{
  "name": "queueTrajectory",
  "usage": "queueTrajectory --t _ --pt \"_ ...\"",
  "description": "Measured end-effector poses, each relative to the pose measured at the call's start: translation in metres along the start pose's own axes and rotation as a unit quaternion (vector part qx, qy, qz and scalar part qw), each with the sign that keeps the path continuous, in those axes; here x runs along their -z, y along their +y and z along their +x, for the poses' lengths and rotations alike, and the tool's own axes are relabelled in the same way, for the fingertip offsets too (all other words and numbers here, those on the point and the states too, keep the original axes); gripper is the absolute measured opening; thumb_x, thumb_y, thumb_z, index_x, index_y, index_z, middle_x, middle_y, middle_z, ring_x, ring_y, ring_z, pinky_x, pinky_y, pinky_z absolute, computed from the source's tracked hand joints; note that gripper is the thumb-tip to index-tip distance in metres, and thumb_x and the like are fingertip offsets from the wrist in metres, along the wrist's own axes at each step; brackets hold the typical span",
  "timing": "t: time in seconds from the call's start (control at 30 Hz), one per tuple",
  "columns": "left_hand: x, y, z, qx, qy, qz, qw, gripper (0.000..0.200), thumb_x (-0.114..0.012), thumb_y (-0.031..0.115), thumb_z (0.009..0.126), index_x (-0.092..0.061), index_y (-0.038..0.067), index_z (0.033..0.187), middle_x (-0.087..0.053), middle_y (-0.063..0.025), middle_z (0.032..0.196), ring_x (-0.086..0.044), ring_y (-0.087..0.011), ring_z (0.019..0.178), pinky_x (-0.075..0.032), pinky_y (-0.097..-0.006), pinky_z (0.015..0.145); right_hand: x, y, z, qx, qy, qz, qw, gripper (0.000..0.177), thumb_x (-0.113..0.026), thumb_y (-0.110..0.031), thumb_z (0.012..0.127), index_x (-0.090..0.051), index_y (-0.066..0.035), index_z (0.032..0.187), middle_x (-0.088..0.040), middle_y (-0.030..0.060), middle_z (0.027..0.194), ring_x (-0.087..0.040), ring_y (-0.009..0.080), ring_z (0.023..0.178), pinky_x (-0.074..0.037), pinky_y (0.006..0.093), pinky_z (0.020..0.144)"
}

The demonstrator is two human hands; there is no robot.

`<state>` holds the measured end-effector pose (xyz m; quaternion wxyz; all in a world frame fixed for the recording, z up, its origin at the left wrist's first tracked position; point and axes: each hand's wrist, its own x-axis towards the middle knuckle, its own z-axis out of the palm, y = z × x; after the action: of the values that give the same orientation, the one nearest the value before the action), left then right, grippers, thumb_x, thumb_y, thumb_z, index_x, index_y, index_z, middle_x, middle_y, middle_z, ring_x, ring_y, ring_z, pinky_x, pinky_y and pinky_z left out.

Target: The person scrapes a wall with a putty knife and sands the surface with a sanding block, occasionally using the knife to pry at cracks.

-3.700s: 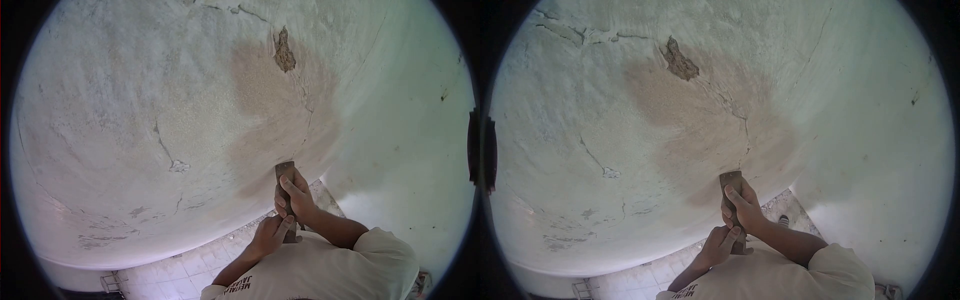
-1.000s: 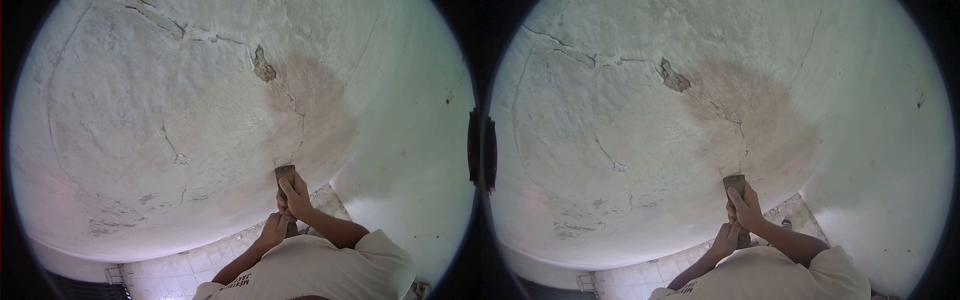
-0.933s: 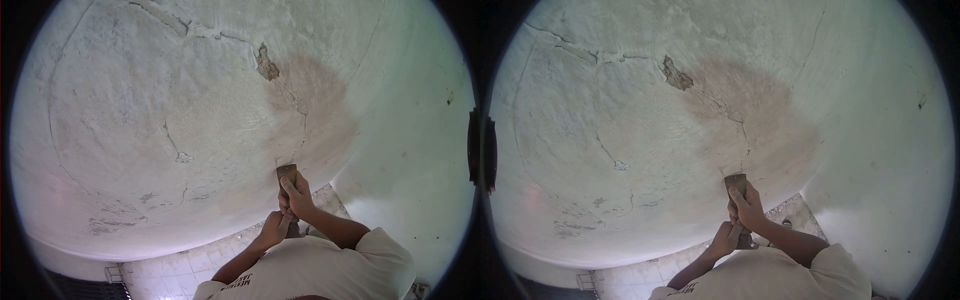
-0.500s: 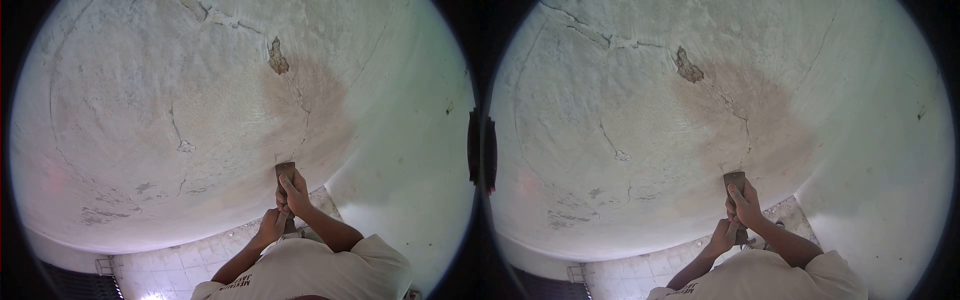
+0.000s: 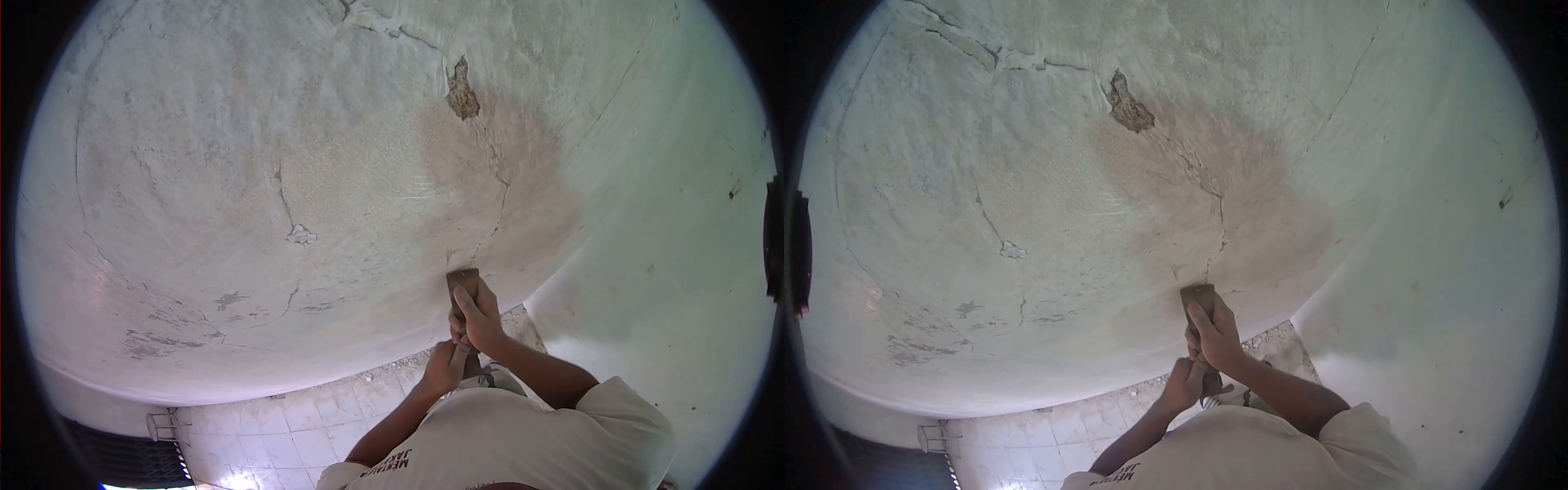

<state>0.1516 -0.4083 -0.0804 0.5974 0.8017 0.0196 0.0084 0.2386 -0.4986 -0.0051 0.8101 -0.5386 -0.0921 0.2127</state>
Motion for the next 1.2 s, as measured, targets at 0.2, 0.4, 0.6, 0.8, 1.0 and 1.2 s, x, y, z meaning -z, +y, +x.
queueTrajectory --t 0.2,0.4,0.6,0.8,1.0,1.2 --pt "0.006 0.029 0.006 0.017 -0.027 -0.039 0.999 0.041 -0.039 0.028 0.099 -0.060 -0.004 0.084 -0.061 -0.0239 0.071 -0.061 -0.0409 0.068 -0.045 -0.0452 0.059 -0.007 -0.021 0.000 0.017 0.000 -0.003 1.000 0.023 -0.048 -0.028 0.098 -0.038 -0.008 0.096 -0.045 0.0038 0.058 -0.046 0.0114 0.042 -0.043 0.0276 0.035" --pt "-0.004 0.033 0.005 0.055 -0.033 -0.052 0.997 0.045 -0.040 0.033 0.099 -0.059 -0.004 0.083 -0.061 -0.0247 0.070 -0.060 -0.0412 0.065 -0.044 -0.0444 0.059 0.003 -0.023 0.000 -0.008 -0.009 0.000 1.000 0.023 -0.048 -0.028 0.098 -0.039 -0.008 0.096 -0.045 0.0037 0.059 -0.046 0.0114 0.042 -0.043 0.0275 0.034" --pt "-0.016 0.015 0.001 0.035 -0.033 -0.084 0.995 0.046 -0.040 0.035 0.098 -0.059 -0.004 0.082 -0.060 -0.0178 0.066 -0.060 -0.0287 0.060 -0.045 -0.0386 0.057 0.026 -0.011 -0.008 0.044 -0.068 -0.073 0.994 0.022 -0.049 -0.024 0.097 -0.041 -0.005 0.104 -0.049 0.0039 0.070 -0.052 0.0118 0.057 -0.046 0.0275 0.052" --pt "-0.009 0.046 -0.032 -0.014 0.084 -0.257 0.963 0.054 -0.040 0.052 0.095 -0.059 0.002 0.085 -0.060 -0.0047 0.073 -0.057 -0.0123 0.061 -0.044 -0.0248 0.054 0.079 -0.005 -0.022 0.098 -0.317 -0.198 0.922 0.033 -0.054 -0.023 0.092 -0.046 -0.001 0.115 -0.056 0.0106 0.101 -0.055 0.0206 0.100 -0.043 0.0353 0.087" --pt "-0.048 0.068 -0.016 -0.154 0.426 -0.286 0.845 0.062 -0.033 0.058 0.095 -0.050 -0.002 0.095 -0.060 -0.0134 0.076 -0.058 -0.0182 0.069 -0.046 -0.0261 0.061 0.086 -0.020 -0.040 0.023 -0.488 -0.313 0.814 0.062 -0.077 -0.026 0.075 -0.048 0.001 0.123 -0.056 0.0167 0.119 -0.055 0.0264 0.111 -0.040 0.0365 0.096" --pt "-0.071 0.070 -0.012 -0.124 0.513 -0.269 0.806 0.063 -0.034 0.063 0.092 -0.048 0.001 0.095 -0.059 -0.0149 0.080 -0.056 -0.0175 0.067 -0.047 -0.0271 0.059 0.105 -0.009 -0.031 -0.027 -0.488 -0.294 0.821 0.035 -0.070 -0.009 0.079 -0.058 0.000 0.111 -0.062 0.0132 0.104 -0.059 0.0217 0.096 -0.045 0.0316 0.085"
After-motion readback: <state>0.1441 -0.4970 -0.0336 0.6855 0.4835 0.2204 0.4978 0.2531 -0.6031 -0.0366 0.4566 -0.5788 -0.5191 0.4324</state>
